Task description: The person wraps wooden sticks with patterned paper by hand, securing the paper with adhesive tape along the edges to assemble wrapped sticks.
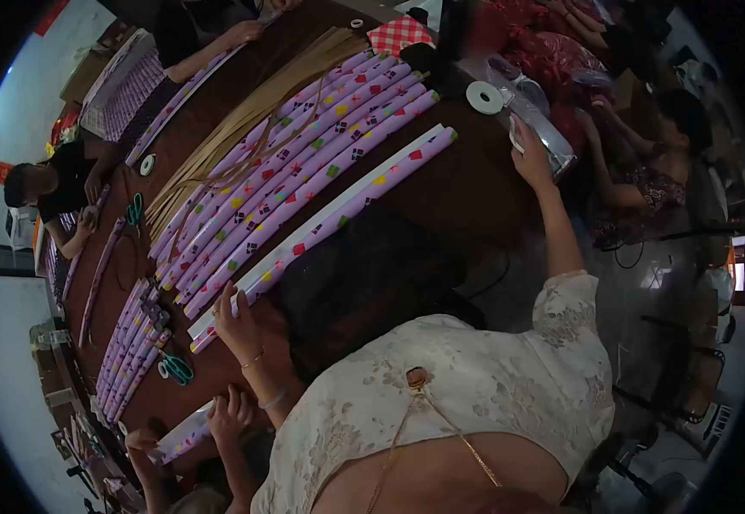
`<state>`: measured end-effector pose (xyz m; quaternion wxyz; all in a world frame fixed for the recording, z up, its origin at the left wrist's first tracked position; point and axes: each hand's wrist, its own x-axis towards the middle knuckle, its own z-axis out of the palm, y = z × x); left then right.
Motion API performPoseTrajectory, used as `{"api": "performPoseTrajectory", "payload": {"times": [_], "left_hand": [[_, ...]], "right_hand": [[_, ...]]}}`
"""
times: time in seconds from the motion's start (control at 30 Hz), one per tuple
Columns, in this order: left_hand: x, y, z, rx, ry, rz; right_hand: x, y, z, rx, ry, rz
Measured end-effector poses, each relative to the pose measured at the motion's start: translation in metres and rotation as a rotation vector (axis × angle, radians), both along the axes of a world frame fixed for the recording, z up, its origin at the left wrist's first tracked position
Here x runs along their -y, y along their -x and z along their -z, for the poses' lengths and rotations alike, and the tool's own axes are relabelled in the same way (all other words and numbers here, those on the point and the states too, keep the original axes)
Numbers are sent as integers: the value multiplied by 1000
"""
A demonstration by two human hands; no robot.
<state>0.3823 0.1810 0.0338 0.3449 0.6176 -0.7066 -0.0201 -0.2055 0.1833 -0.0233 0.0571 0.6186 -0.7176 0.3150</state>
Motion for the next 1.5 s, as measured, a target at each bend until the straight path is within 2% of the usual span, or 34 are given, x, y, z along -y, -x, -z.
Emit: {"api": "performPoseTrajectory", "payload": {"times": [0.03,0.1,0.13,0.27,0.37,0.63,0.7,0.87,0.97,1.03,1.07,1.1,1.17,1.3,1.4,1.5], "left_hand": [[1,0,1,2,20,4],[4,3,1,-1,40,9],[4,6,-2,11,50,18],[6,6,1,-29,-35,-24],[8,8,0,-51,-33,-23],[10,14,-3,-19,30,14],[10,13,-3,21,64,29],[9,41,-25,1,85,93],[13,94,-56,37,57,408],[10,146,-79,37,11,742],[12,170,-72,72,-29,922],[10,196,-61,167,43,1021],[9,248,-46,411,101,1138],[20,348,-9,594,148,1139],[35,400,8,508,38,1086],[41,425,29,473,96,1102]], "right_hand": [[-3,0,0,-3,-5,8],[-4,0,-1,215,-2,-83],[-4,2,-1,227,-19,-121],[-7,-6,-4,141,-68,-127],[-6,-9,-7,-21,-19,-170],[-6,-7,-1,-33,-121,-142],[-8,-8,2,-97,-41,-142],[-12,-5,0,60,-79,-178],[-14,-7,0,33,-101,-157],[-15,-5,5,-57,-175,-76],[-15,-4,5,16,-143,-104],[-15,-3,6,14,-142,-105],[-15,1,6,81,-112,-173],[-13,-5,-3,-44,-54,-179],[-13,-5,-4,-79,-45,-183],[-11,-1,5,-82,-49,-163]]}}
